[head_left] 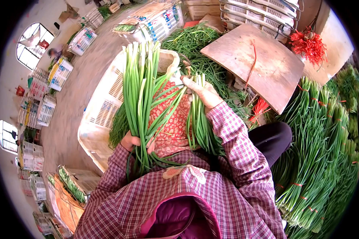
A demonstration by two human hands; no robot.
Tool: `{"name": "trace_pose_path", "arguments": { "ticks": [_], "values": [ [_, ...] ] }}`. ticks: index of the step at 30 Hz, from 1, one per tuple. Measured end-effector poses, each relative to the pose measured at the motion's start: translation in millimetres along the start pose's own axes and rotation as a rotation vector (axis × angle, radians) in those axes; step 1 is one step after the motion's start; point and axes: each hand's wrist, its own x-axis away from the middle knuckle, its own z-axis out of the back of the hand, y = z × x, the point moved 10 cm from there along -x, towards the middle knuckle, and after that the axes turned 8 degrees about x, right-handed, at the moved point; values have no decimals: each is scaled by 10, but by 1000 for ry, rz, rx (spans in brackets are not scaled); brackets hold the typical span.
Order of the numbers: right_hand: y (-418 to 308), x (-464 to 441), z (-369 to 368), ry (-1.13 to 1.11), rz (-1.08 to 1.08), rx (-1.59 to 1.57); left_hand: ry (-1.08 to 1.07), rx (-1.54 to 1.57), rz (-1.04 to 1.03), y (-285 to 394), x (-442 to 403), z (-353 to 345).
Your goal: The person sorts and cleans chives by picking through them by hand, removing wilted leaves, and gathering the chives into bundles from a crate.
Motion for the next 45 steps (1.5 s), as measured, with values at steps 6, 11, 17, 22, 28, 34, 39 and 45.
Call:
{"name": "trace_pose_path", "arguments": {
  "ticks": [6,11,17,22,28,34,39,45],
  "values": [
    [160,-93,111,76,118,-33,-138,82,61,-93,-64,-166],
    [739,-296,359,64,-160,-140,49,-69,96,-285,-76,192],
    [1149,-633,462,116,-164,-332,386,-234,80,-306,-113,489],
    [1190,-594,505,245,-196,-384,148,-185,-83,-149,-299,145],
    [1184,-456,596,351,-143,-448,362,-159,12,-261,-152,394],
    [1353,-641,483,249,-260,-429,461,-194,88,-321,-39,539],
    [1185,-819,318,89,-233,-421,411,-79,89,-288,-158,319],
    [978,-1016,553,211,-135,-210,360,-33,4,-205,-215,190]
  ]
}}
